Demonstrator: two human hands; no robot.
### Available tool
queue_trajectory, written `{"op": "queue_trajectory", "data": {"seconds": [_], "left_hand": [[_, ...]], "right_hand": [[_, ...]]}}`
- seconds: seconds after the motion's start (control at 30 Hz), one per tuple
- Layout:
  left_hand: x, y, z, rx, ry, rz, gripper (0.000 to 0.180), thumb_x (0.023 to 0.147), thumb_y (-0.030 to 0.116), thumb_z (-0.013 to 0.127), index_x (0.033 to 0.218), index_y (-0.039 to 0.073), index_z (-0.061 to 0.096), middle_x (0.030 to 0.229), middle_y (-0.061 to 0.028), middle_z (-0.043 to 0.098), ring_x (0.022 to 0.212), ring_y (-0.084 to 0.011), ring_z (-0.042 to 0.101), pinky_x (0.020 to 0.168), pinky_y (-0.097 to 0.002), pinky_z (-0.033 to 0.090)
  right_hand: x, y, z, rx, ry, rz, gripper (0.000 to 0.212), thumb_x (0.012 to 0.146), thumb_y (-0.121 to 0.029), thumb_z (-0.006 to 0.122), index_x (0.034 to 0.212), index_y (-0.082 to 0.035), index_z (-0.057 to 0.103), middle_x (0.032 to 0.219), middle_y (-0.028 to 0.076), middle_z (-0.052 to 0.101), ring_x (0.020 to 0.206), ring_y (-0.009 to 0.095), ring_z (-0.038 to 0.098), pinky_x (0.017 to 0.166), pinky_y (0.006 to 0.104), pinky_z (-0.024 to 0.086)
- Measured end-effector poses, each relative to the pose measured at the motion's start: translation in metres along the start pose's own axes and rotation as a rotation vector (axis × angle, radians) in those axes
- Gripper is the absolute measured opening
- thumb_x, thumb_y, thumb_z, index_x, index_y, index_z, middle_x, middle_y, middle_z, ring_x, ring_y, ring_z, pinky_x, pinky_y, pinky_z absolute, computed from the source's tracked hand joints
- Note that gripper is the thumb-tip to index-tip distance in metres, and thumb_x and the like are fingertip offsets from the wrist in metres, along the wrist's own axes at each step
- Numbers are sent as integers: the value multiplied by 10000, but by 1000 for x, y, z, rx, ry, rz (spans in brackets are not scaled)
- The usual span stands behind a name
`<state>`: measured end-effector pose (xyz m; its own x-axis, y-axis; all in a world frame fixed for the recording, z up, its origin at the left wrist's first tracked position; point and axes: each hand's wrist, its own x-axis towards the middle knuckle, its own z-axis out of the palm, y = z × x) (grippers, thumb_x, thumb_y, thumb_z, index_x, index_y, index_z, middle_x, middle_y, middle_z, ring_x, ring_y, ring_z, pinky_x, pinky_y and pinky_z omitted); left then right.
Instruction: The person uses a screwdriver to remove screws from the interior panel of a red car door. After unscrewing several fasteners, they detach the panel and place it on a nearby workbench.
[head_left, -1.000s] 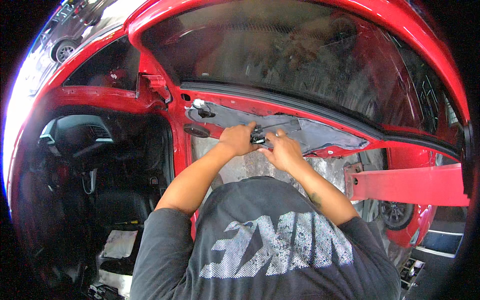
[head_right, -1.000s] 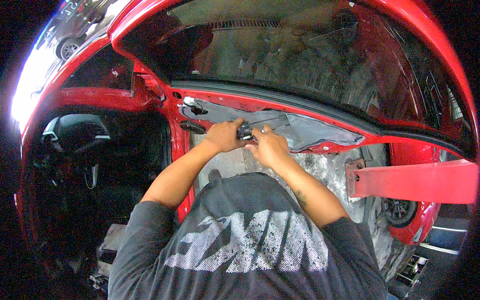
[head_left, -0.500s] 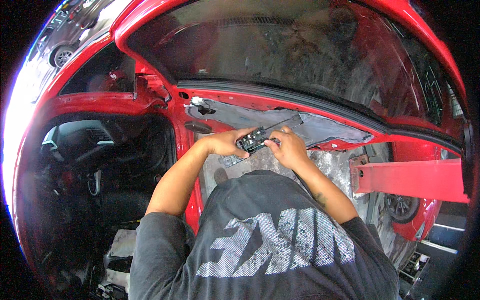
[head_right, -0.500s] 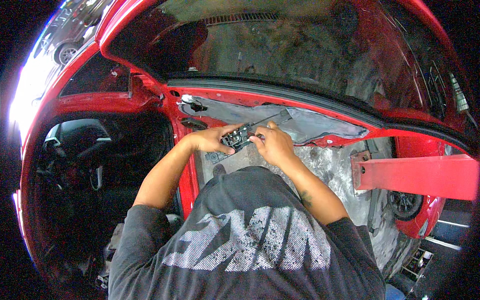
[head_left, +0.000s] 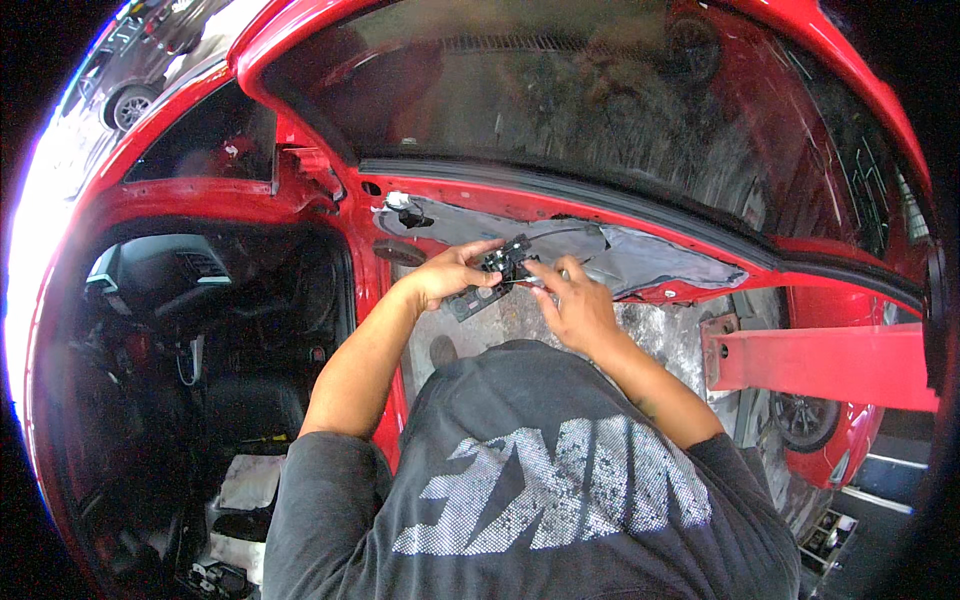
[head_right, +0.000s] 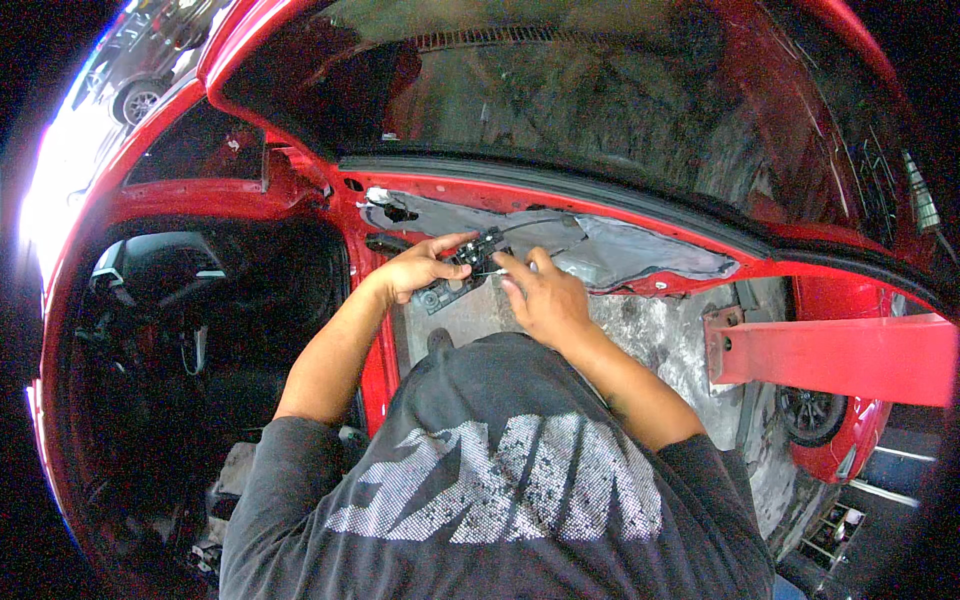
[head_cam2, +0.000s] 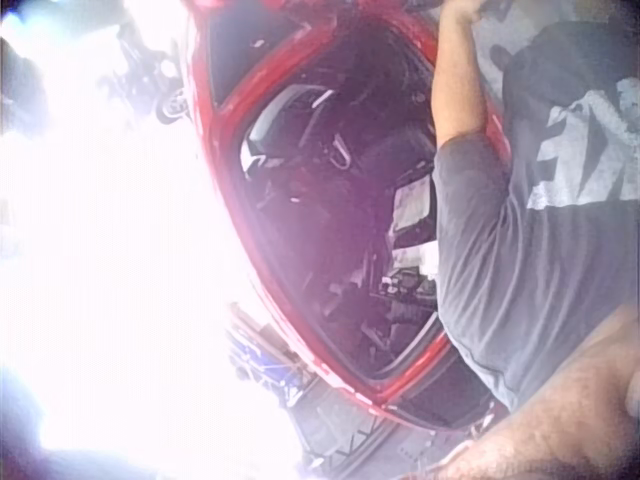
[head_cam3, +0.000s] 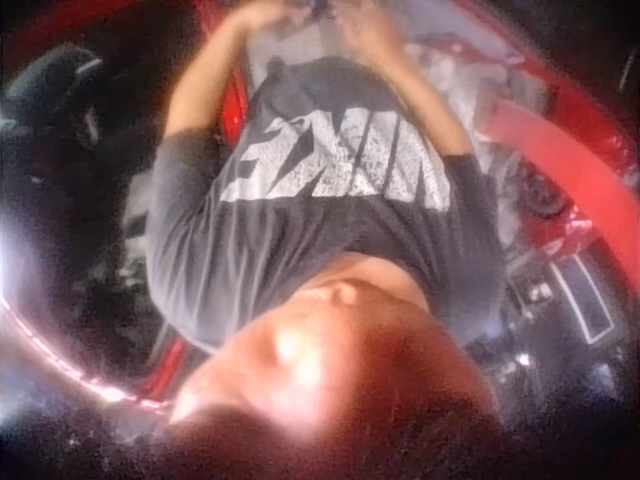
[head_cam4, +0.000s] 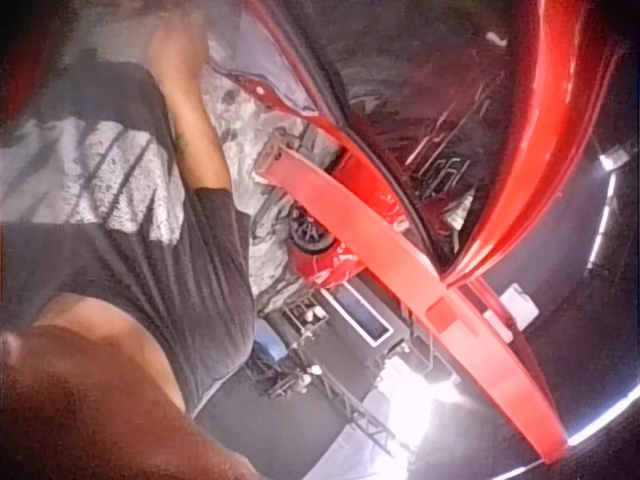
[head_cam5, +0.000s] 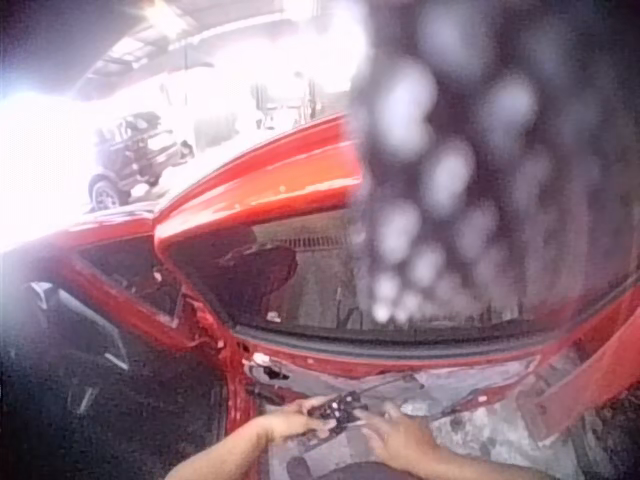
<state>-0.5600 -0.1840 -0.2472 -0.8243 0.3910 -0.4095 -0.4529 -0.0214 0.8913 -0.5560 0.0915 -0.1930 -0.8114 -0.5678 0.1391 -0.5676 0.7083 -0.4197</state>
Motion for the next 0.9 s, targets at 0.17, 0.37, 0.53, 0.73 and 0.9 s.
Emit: {"op": "queue_trajectory", "data": {"seconds": [0.17, 0.37, 0.53, 0.73, 0.9], "left_hand": [[2, 4, 11, -215, 49, -34, 705, 984, 134, 769, 1618, 73, 467, 1322, -62, 703, 1111, -143, 683, 966, -297, 555], [0, -9, 23, -418, 42, 1, 671, 1017, 134, 724, 1623, 64, 447, 1389, -82, 688, 1194, -165, 687, 1005, -304, 557], [-5, -19, 38, -636, -10, 79, 658, 1039, 184, 698, 1627, 72, 426, 1377, -78, 698, 1127, -155, 725, 939, -289, 607], [-4, -21, 49, -745, -45, 129, 658, 1028, 206, 710, 1615, 83, 439, 1350, -64, 718, 1022, -104, 746, 788, -236, 626], [-3, -21, 59, -750, 65, 125, 599, 1032, 182, 702, 1575, 44, 489, 1305, -38, 726, 1068, -127, 730, 884, -271, 601]], "right_hand": [[-16, -3, 3, -3, -9, 13, 332, 1015, -312, 670, 1340, -299, 738, 1082, 139, 603, 820, 365, 718, 709, 487, 597], [-24, 3, 11, 66, 133, 139, 239, 1010, -355, 691, 1181, -239, 811, 1050, 119, 643, 803, 344, 711, 698, 464, 583], [-28, 2, 12, 152, 275, 186, 204, 981, -341, 736, 1087, -194, 831, 1008, 120, 680, 801, 335, 712, 686, 444, 565], [-22, 7, 12, 204, 440, 134, 175, 948, -299, 780, 1016, -149, 839, 924, 113, 681, 786, 317, 707, 680, 418, 551], [-29, 5, 12, 200, 480, 105, 180, 939, -297, 791, 1011, -139, 838, 919, 109, 685, 785, 313, 704, 693, 412, 555]]}}
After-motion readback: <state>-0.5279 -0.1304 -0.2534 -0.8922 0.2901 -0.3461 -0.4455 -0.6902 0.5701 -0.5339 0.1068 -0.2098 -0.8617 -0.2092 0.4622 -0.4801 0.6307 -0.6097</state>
